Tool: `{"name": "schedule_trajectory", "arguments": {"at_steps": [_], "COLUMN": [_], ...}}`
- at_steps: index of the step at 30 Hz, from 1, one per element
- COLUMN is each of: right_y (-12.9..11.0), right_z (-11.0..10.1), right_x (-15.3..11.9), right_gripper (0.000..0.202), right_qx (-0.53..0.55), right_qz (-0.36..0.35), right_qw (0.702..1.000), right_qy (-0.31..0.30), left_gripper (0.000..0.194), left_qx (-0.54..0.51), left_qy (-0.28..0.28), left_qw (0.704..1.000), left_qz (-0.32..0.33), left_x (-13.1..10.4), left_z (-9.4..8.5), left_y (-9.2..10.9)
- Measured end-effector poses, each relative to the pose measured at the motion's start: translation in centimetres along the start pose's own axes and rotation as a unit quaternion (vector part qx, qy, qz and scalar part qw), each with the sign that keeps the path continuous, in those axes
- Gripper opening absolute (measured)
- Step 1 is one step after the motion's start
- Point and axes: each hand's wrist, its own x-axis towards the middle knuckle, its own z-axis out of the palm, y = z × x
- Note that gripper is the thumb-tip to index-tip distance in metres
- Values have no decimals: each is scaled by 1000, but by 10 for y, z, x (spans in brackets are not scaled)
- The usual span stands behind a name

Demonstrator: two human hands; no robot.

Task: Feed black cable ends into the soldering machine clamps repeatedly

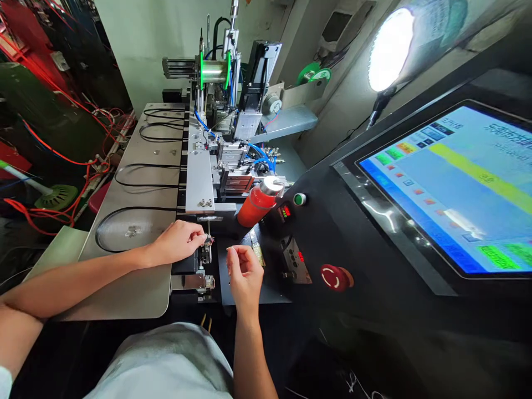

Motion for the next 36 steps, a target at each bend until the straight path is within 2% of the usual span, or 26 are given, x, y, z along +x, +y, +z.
{"name": "schedule_trajectory", "arguments": {"at_steps": [6,15,23,36], "right_y": [3,-1,4,5], "right_z": [6,12,6,10], "right_x": [14,9,6,9], "right_gripper": [22,20,20,23], "right_qx": [-16,-104,-113,-99], "right_qz": [-26,-138,-120,-102], "right_qw": [997,983,986,988], "right_qy": [-73,-57,-31,-59], "left_gripper": [28,28,29,27], "left_qx": [-1,-13,-11,4], "left_qy": [10,4,-3,0], "left_qw": [1000,1000,1000,1000], "left_qz": [7,22,26,3], "left_x": [2,1,-1,0], "left_z": [2,1,-2,-1], "left_y": [0,-3,-4,2]}}
